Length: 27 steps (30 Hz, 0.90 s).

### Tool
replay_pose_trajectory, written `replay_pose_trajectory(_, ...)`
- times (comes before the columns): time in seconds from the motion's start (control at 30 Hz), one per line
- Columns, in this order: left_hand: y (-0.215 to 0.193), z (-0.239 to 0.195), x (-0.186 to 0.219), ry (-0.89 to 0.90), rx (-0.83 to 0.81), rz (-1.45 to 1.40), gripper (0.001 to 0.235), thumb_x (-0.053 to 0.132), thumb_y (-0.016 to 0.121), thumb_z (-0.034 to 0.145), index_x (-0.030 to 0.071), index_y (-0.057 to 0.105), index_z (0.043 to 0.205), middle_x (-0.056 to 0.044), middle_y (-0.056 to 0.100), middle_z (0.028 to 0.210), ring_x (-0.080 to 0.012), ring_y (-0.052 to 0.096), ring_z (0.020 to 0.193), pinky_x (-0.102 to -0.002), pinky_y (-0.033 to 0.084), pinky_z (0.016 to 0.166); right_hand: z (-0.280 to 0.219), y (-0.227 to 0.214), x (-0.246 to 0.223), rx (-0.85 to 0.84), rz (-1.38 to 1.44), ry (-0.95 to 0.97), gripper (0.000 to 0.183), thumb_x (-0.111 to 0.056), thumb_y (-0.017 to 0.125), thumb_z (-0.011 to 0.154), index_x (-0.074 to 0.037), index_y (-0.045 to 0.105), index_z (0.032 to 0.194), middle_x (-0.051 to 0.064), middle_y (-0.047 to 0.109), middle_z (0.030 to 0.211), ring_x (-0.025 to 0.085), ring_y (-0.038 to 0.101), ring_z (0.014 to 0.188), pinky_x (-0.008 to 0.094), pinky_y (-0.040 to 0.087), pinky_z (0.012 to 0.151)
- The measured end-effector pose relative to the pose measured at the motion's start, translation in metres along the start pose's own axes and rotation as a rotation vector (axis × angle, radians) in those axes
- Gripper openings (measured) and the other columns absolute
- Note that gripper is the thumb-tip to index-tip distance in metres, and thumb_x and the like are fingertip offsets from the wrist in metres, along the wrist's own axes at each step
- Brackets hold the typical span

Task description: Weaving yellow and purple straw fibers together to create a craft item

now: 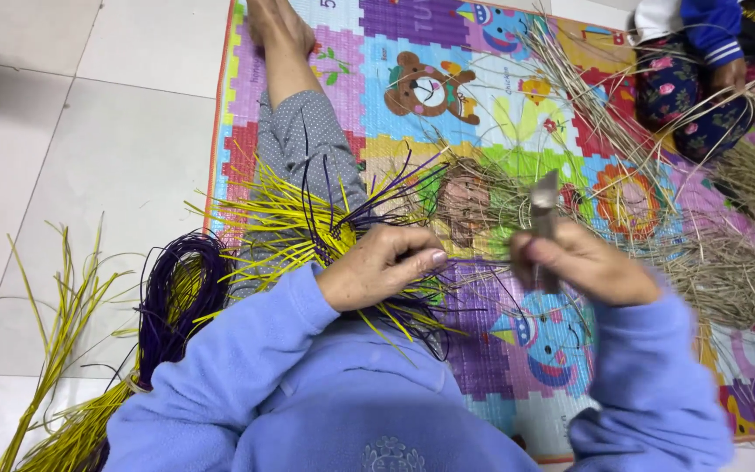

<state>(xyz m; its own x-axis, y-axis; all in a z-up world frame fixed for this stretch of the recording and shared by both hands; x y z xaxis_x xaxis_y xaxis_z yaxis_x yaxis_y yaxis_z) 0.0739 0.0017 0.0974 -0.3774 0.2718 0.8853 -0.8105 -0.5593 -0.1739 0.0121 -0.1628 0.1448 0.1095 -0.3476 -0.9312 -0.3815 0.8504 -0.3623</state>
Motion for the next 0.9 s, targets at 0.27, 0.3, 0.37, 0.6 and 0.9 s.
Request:
replay_pose_trajectory(0.27,-0.002,-0.005,-0.011,-0.185,0.195,0.094,0.008,0.01,0.053,0.076,0.003,0.057,0.074,0.0,0.052,0.054,-0.0088,0.04,0.044,-0.023,0.035,0.041,-0.077,-0.097,-0.045,0.817,-0.876,0.049,0.019,0.012,0.043,0.108,0.016,0.051,0.091,0.021,0.048,0.094,0.022,0.042,0.06,0.028,0.033,0.052)
replay_pose_trajectory(0.3,0.003,-0.004,-0.013,-0.185,0.19,0.091,0.008,0.01,0.053,0.076,0.003,0.057,0.074,0.0,0.052,0.054,-0.0088,0.04,0.044,-0.023,0.035,0.041,-0.059,-0.073,-0.051,0.819,-0.876,0.054,0.019,0.012,0.043,0.108,0.016,0.051,0.091,0.021,0.048,0.094,0.022,0.042,0.06,0.028,0.033,0.052)
replay_pose_trajectory(0.37,0.007,-0.003,-0.019,-0.204,0.268,0.223,0.012,0.015,0.054,0.075,0.003,0.056,0.072,-0.003,0.051,0.049,-0.0126,0.041,0.037,-0.027,0.034,0.036,-0.019,-0.015,-0.074,0.768,-1.238,-0.134,0.005,0.004,0.055,0.081,0.005,0.058,0.085,0.016,0.06,0.093,0.028,0.048,0.085,0.039,0.029,0.09)
replay_pose_trajectory(0.6,0.015,-0.008,-0.036,-0.202,0.226,0.211,0.012,0.014,0.052,0.077,0.008,0.058,0.085,-0.016,0.06,0.064,-0.0354,0.059,0.062,-0.041,0.045,0.051,0.047,0.063,0.011,0.549,-1.153,-0.089,0.024,-0.025,0.044,0.085,-0.008,0.06,0.082,0.007,0.06,0.073,0.022,0.059,0.076,0.039,0.038,0.079)
replay_pose_trajectory(0.9,0.028,-0.022,-0.088,-0.311,0.274,-0.049,0.009,0.01,0.05,0.079,0.006,0.055,0.072,-0.006,0.05,0.045,-0.0121,0.042,0.044,-0.022,0.037,0.041,0.063,0.044,0.055,0.631,-0.944,0.066,0.044,-0.037,0.034,0.09,-0.015,0.045,0.053,0.003,0.045,0.044,0.022,0.053,0.046,0.032,0.039,0.048)
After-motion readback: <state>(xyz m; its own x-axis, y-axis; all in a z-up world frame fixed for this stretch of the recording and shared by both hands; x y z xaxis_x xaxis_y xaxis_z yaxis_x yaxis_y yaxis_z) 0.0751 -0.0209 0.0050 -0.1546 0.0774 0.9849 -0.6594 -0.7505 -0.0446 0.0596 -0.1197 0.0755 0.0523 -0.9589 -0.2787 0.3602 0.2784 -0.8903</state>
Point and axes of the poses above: each hand's wrist, its own z-axis towards the middle knuckle, its own y-axis out of the palm, x = y × z, the point moved 6 cm from there along z, towards the middle knuckle
